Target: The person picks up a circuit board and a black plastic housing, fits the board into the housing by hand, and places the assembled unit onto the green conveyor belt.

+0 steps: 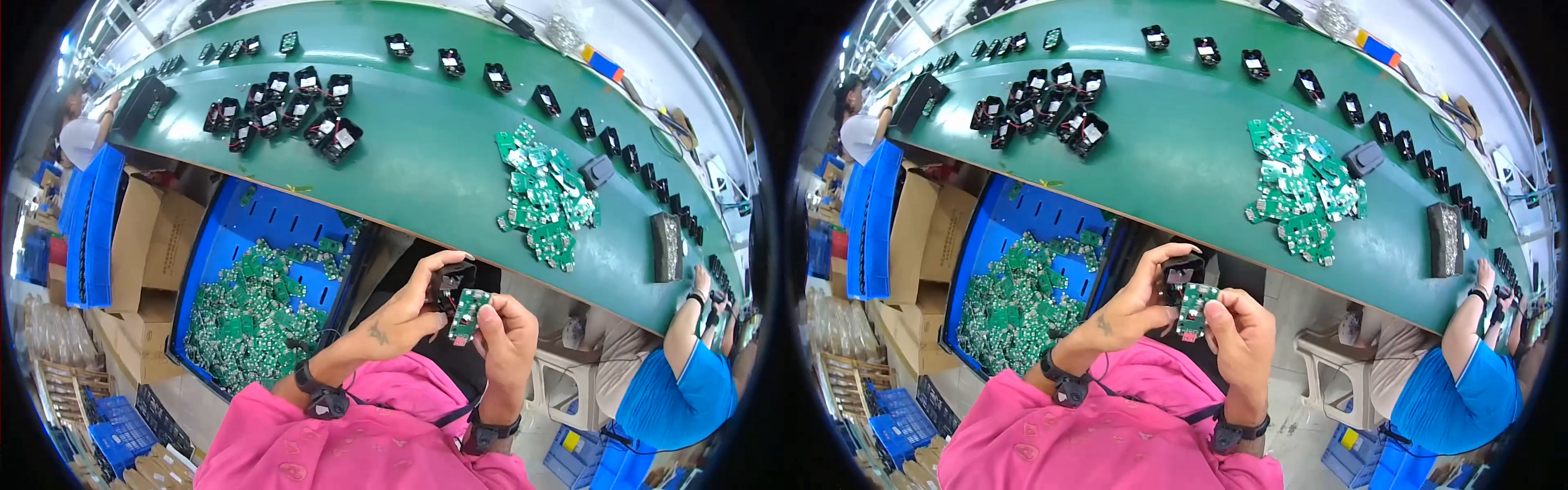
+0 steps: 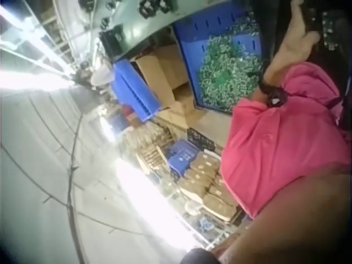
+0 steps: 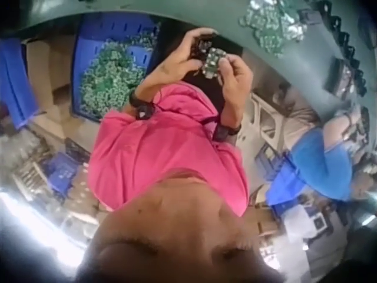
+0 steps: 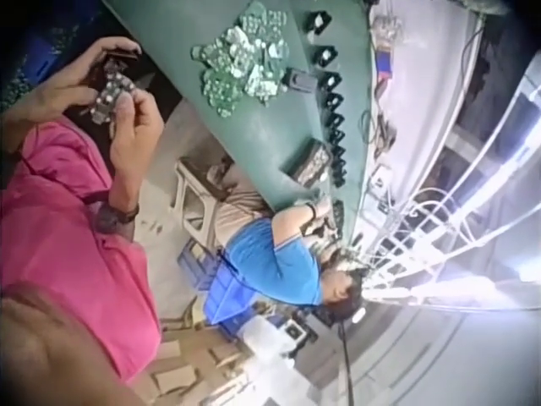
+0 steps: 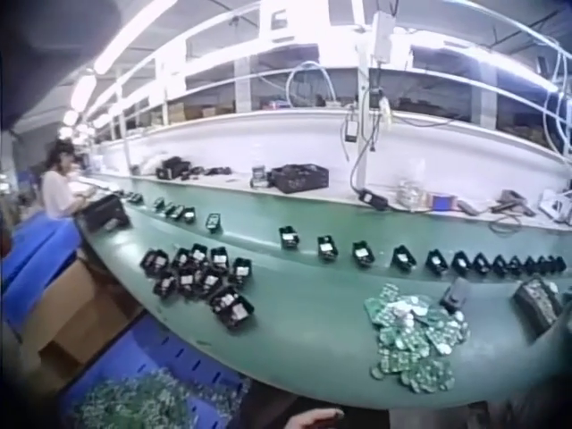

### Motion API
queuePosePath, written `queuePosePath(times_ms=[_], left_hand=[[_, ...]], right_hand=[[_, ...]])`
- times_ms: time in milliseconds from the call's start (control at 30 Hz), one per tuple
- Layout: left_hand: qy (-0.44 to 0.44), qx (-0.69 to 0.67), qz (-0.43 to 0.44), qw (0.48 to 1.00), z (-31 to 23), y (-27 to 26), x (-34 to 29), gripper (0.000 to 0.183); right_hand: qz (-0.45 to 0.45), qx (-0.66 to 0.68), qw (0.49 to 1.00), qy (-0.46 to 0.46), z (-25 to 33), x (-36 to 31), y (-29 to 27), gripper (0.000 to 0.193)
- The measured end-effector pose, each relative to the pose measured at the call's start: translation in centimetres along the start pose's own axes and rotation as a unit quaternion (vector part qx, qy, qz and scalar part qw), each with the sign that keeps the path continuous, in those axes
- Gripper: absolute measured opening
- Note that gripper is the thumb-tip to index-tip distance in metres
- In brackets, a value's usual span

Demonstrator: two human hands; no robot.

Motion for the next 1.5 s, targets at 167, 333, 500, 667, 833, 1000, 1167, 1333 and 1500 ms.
queuePosePath(times_ms=[167,333,500,667,833,1000,1167,1333,1500], left_hand=[[0.036,0.139,-0.006,0.990,0.2,0.6,0.4,0.061],[0.095,0.269,-0.087,0.955,-0.8,1.1,0.2,0.056],[0.105,0.236,-0.126,0.958,-0.4,1.4,0.4,0.056],[0.001,0.111,-0.020,0.994,-0.1,0.5,0.5,0.059],[-0.009,0.014,-0.011,1.000,-0.4,0.5,0.5,0.053],[0.002,0.115,-0.037,0.993,0.1,0.7,0.6,0.050],[0.067,0.213,-0.069,0.972,0.4,0.7,0.6,0.048],[-0.025,0.178,-0.067,0.981,-0.3,1.2,0.6,0.048],[-0.045,0.126,-0.063,0.989,1.2,0.8,1.1,0.047]], right_hand=[[-0.009,-0.024,1.000,-0.016,0.5,0.4,0.3,0.011],[0.012,-0.084,0.996,-0.011,0.3,0.6,0.4,0.012],[-0.069,-0.079,0.994,-0.028,0.3,0.4,0.0,0.013],[-0.055,-0.113,0.992,-0.010,0.3,1.1,-0.1,0.012],[-0.043,-0.200,0.979,-0.008,1.0,1.5,-0.1,0.014],[-0.069,-0.227,0.970,-0.049,0.5,1.4,0.1,0.017],[-0.081,-0.277,0.954,-0.080,0.5,1.3,-0.1,0.017],[-0.079,-0.276,0.956,-0.053,0.5,2.0,-0.4,0.015],[-0.055,-0.197,0.975,-0.084,0.4,2.3,0.9,0.021]])
Point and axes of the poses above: each hand's wrist, its own x-axis towards the middle knuckle, its own y-axis out of the palm, z = x × y, the point moved 4 cm from there along x, towards the middle knuckle, and after that the axes turned 3 degrees about z, right-handed, at the moved point
